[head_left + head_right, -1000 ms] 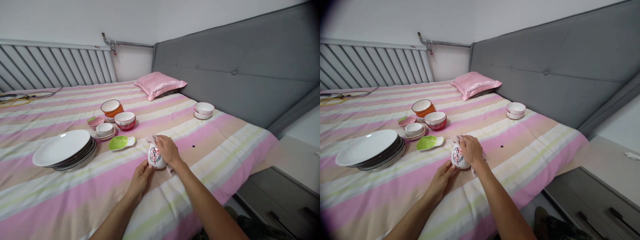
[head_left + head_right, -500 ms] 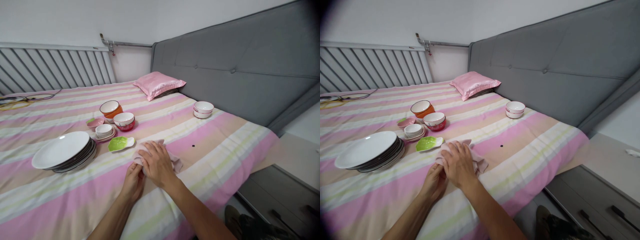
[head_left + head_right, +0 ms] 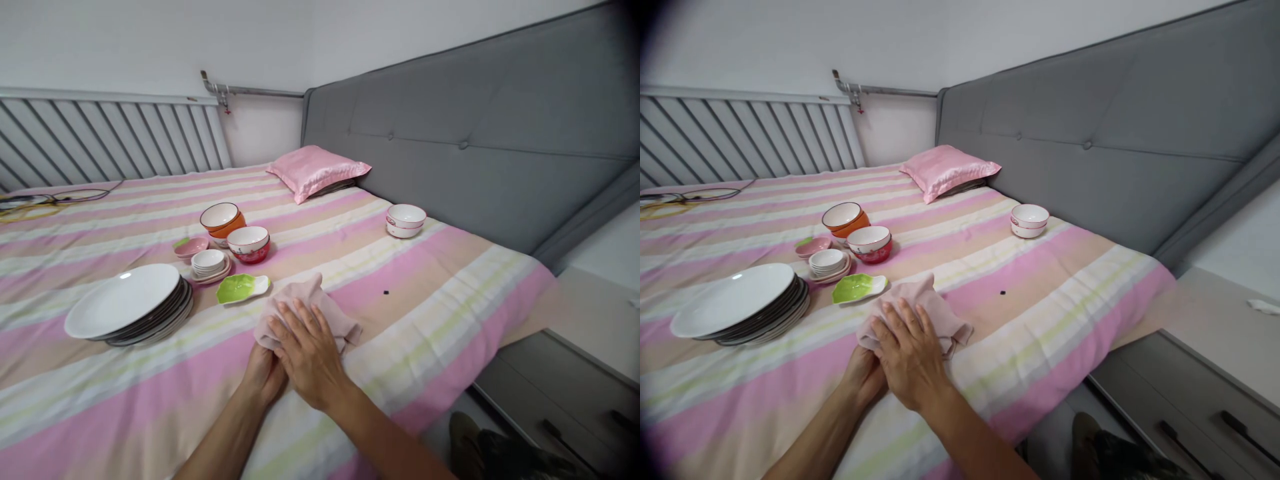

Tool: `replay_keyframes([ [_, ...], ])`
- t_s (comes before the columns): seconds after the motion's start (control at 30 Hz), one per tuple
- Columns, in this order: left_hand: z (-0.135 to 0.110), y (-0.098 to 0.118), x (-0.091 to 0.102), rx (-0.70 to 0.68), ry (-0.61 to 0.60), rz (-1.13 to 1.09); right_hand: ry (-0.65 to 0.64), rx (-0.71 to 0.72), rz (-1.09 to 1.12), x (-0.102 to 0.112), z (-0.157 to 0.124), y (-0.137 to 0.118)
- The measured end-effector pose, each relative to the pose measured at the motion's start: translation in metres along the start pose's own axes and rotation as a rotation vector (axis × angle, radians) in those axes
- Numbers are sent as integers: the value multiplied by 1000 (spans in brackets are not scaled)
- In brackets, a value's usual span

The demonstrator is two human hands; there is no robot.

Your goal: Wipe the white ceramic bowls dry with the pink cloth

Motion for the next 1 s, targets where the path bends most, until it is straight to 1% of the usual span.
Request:
replay_keyframes([
  [0.1, -1, -4, 1, 2, -24, 42, -12, -98, 33, 9, 11, 3],
  [0.17, 0, -6, 2, -22, -53, 100, -14, -156, 40, 14, 19, 6],
  [0.27, 1, -7, 2, -63, -134, 201, -41, -235, 66, 19, 33, 14],
  [0.37, 2, -6, 3, -72, -223, 244, -126, -338, 163, 21, 47, 28],
  [0.43, 3, -6, 4, -57, -238, 254, -201, -433, 311, 19, 55, 40],
  [0.53, 3, -7, 6, -45, -166, 250, -294, -639, 679, 9, 62, 59],
  [0.6, 3, -7, 6, -49, -105, 238, -312, -739, 830, 1, 62, 69],
  [0.73, 2, -8, 2, -43, -77, 242, -321, -918, 1001, -14, 52, 81],
  [0.87, 0, -6, -2, -34, -52, 234, -351, -1118, 1187, -26, 37, 85],
  [1.0, -1, -4, -5, -26, -6, 213, -298, -1209, 1330, -32, 26, 85],
])
Point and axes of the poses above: each hand's wrist, its own z-axis towards the middle knuckle, its own x-axis out of the back of the hand, y = z × x, the point moved 2 cm from there along z, towards the middle knuckle, and after that the axes turned 3 degrees about -z, right-handed, at the moved point
